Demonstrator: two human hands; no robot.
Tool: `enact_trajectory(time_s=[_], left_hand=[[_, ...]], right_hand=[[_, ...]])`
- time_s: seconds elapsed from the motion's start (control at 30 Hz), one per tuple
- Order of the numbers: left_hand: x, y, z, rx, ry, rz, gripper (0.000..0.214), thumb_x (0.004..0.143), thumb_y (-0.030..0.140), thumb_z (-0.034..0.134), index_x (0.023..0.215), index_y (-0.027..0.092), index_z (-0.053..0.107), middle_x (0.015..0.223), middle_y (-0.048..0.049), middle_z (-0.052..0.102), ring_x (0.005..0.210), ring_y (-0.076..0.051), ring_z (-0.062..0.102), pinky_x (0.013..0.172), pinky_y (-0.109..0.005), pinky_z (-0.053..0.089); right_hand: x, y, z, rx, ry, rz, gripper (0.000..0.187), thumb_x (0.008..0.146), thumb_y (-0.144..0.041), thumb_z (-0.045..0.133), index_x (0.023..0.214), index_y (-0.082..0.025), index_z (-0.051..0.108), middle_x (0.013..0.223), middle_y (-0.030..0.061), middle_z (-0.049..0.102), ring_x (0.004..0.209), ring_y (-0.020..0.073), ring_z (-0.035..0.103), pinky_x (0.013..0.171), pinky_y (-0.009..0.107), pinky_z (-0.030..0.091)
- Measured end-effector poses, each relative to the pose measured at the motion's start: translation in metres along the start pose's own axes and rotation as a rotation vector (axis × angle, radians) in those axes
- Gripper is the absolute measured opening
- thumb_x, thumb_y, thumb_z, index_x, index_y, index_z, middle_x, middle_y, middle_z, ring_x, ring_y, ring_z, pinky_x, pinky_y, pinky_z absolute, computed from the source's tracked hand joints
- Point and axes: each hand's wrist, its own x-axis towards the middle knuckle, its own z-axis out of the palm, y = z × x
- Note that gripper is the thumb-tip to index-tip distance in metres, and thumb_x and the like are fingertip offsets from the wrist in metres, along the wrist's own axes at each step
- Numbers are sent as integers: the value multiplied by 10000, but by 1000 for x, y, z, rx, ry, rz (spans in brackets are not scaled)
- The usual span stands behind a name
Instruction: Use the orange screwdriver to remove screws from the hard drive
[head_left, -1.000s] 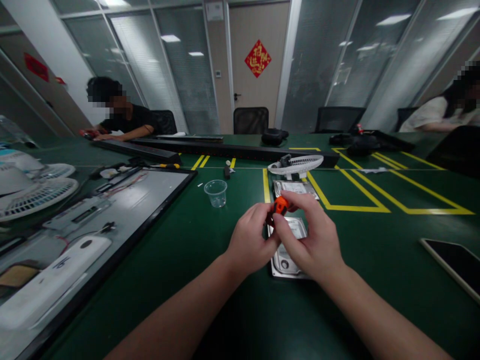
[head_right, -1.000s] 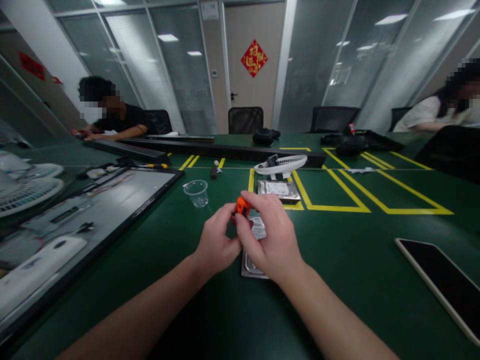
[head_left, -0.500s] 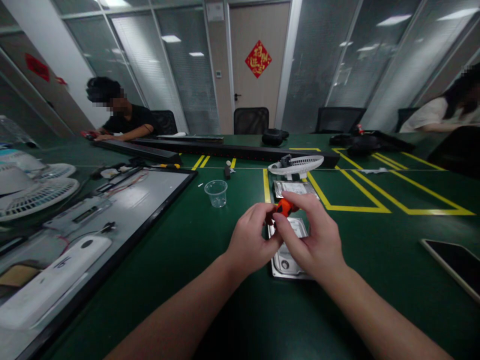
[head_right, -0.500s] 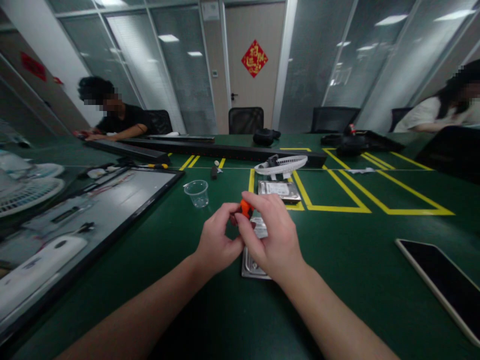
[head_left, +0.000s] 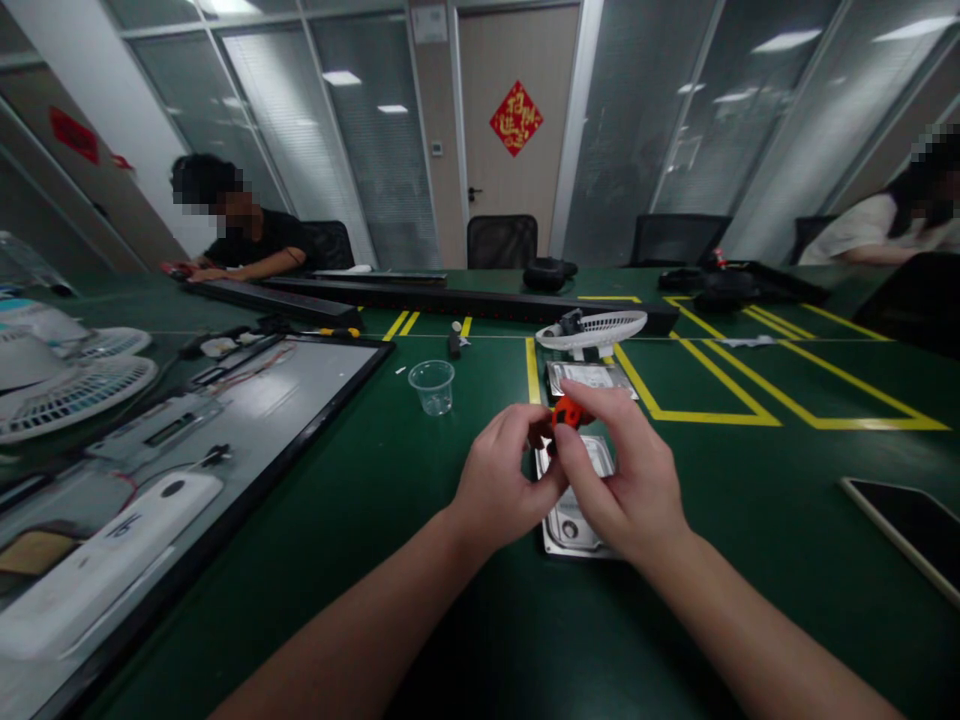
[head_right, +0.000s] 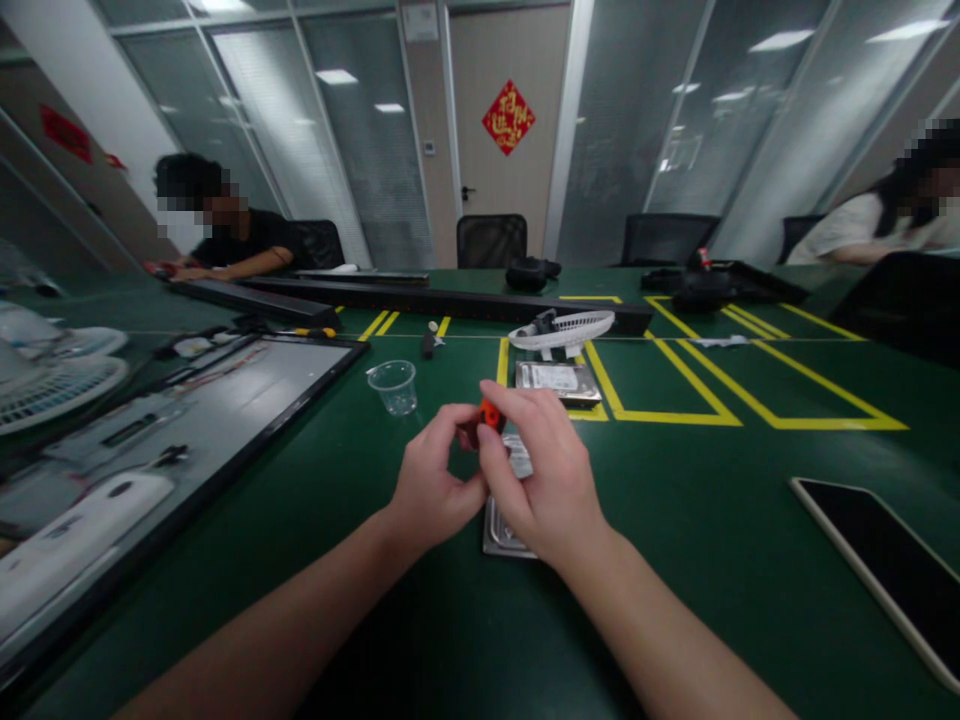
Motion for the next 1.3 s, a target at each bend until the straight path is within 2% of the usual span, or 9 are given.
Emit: enact_trajectory(time_s=[0.17,0.4,0.57,0.73,1.03,1.23,1.3], left_hand=[[0,-1,0,-8,-32,9,236,893,133,670,1106,200,593,965,-26,676,840,-168,635,760,-301,525],[1,2,-1,7,-55,11,87,976,187,606,1060,202,588,909,-35,661,820,-181,626,736,-318,516],[-1,0,0,-3,-16,-15,287,893,179,685,1157,198,576,1003,-45,689,851,-178,652,762,-309,546],[-1,-1,0,3,-38,-16,241,896,149,657,1120,205,588,981,-35,689,852,-178,652,777,-307,543],[1,1,-1,-9,-54,8,148,981,171,606,1125,203,593,991,-56,701,877,-193,663,778,-330,548],[-2,-1,1,-6,-23,-14,353,873,166,689,1202,207,566,1026,-46,692,848,-181,655,761,-319,563],[-2,-2,0,-2,-19,-17,348,878,159,691,1198,212,565,1024,-39,694,847,-175,657,765,-311,561]], right_hand=[[-1,0,-1,-23,25,10,447,968,-140,696,1399,-226,617,1159,92,702,1050,243,675,939,451,586],[-3,-2,-1,30,-27,5,519,1013,-123,583,1516,-245,548,1277,105,715,1146,256,682,988,476,588],[-1,-1,0,-5,7,14,468,987,-138,647,1438,-248,591,1196,92,713,1061,250,687,945,466,596],[1,-2,-1,-24,27,10,420,965,-151,699,1371,-229,623,1147,93,701,1041,250,681,931,457,594],[-2,-3,-2,16,-39,20,521,1008,-144,584,1515,-260,544,1275,98,717,1118,263,697,967,471,601],[-1,-1,0,-9,8,16,452,983,-156,664,1420,-242,591,1176,92,705,1049,253,684,927,466,600],[0,-1,0,-16,13,19,433,974,-157,685,1392,-232,602,1154,94,697,1044,252,677,920,465,598]])
